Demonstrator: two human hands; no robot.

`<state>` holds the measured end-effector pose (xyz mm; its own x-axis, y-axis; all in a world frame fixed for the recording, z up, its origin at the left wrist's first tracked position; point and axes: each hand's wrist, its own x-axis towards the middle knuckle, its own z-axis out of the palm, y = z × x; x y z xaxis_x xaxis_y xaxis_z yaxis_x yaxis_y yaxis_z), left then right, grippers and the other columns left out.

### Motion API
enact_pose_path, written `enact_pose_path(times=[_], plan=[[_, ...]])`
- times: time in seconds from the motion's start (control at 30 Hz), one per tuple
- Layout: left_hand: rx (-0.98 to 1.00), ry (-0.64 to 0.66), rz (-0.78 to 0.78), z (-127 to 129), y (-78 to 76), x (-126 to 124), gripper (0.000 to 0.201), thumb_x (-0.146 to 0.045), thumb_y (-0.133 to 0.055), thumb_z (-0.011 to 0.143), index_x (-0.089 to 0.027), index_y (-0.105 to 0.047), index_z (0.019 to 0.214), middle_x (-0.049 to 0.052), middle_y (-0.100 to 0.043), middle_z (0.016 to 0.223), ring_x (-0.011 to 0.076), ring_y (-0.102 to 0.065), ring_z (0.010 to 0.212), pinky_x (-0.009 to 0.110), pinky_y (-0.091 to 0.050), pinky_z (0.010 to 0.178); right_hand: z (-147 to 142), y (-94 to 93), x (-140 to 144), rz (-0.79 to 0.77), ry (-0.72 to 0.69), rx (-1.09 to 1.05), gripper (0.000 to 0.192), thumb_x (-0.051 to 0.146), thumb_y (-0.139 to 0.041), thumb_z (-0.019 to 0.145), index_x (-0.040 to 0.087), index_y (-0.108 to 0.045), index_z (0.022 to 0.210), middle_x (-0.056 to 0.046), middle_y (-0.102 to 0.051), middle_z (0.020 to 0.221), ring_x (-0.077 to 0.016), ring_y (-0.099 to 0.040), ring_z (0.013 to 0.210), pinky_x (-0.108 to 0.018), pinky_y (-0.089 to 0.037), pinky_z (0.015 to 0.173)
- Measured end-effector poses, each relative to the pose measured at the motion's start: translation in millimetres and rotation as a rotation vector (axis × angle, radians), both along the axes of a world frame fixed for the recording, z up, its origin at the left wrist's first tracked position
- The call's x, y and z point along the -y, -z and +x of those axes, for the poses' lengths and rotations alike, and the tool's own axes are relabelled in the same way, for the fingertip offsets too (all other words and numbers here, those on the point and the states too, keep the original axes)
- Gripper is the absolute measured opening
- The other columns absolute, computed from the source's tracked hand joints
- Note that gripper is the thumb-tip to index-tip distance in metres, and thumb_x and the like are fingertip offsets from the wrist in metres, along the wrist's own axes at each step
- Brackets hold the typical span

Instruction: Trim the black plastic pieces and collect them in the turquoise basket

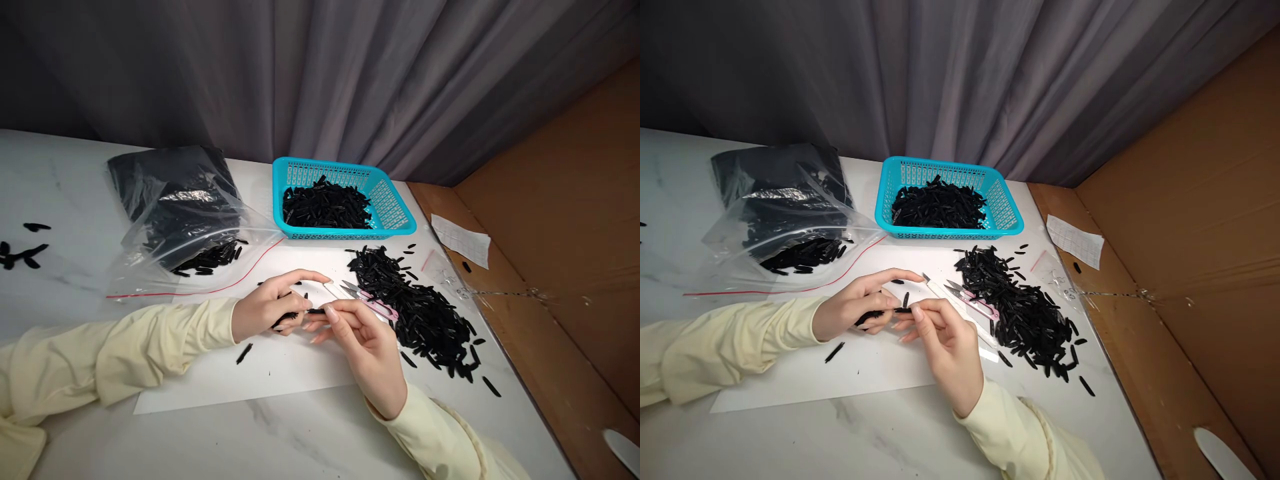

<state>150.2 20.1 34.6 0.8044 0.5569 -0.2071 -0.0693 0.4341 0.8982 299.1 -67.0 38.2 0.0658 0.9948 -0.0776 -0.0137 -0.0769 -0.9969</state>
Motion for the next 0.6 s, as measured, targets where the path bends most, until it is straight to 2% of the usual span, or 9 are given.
enact_pose_path(times=[0.13,0.27,0.33,0.43,0.6], plan=[[-0.057,0.011,0.003,-0.1,1.1,-0.3,0.031,-0.028,-0.052,0.081,-0.015,-0.047,0.108,-0.012,-0.032,0.039,0.0037,-0.02,0.034,0.015,-0.023,0.036,2.7,1.8,0.1,0.11,0.135,0.068,0.007,0.025,-0.052,0.087,0.019,-0.056,0.086,-0.003,-0.071,0.078,-0.0157,-0.067,0.064,-0.028,-0.054,0.062],[-0.102,-0.018,0.075,-0.6,2.7,1.6,0.033,-0.033,-0.055,0.081,-0.014,-0.053,0.108,-0.012,-0.032,0.039,0.0036,-0.023,0.033,0.015,-0.023,0.035,3.9,3.6,0.2,0.187,0.234,0.134,0.005,0.022,-0.052,0.087,0.02,-0.057,0.088,-0.002,-0.071,0.08,-0.0136,-0.068,0.063,-0.025,-0.053,0.063],[-0.137,-0.055,0.173,-0.8,2.8,4.1,0.035,-0.032,-0.056,0.08,-0.013,-0.059,0.108,-0.01,-0.034,0.04,0.004,-0.027,0.034,0.016,-0.025,0.035,3.1,4.3,0.9,0.182,0.232,0.137,0.005,0.022,-0.052,0.087,0.02,-0.057,0.088,-0.002,-0.072,0.081,-0.0137,-0.068,0.065,-0.025,-0.054,0.064],[-0.197,-0.132,0.369,-0.7,2.0,7.8,0.03,-0.028,-0.057,0.079,-0.012,-0.067,0.102,-0.005,-0.045,0.042,0.0053,-0.033,0.037,0.018,-0.029,0.035,0.7,4.4,2.7,0.148,0.197,0.103,0.005,0.022,-0.052,0.087,0.019,-0.056,0.088,-0.002,-0.072,0.082,-0.0145,-0.069,0.068,-0.026,-0.055,0.065],[-0.181,-0.206,0.681,-1.4,0.8,9.4,0.025,-0.02,-0.054,0.079,-0.01,-0.072,0.095,0.0,-0.059,0.046,0.0071,-0.043,0.038,0.017,-0.036,0.037,-2.5,1.9,3.5,0.103,0.173,0.018,0.004,0.023,-0.054,0.086,0.019,-0.055,0.086,-0.002,-0.072,0.081,-0.0146,-0.069,0.068,-0.026,-0.055,0.066]])
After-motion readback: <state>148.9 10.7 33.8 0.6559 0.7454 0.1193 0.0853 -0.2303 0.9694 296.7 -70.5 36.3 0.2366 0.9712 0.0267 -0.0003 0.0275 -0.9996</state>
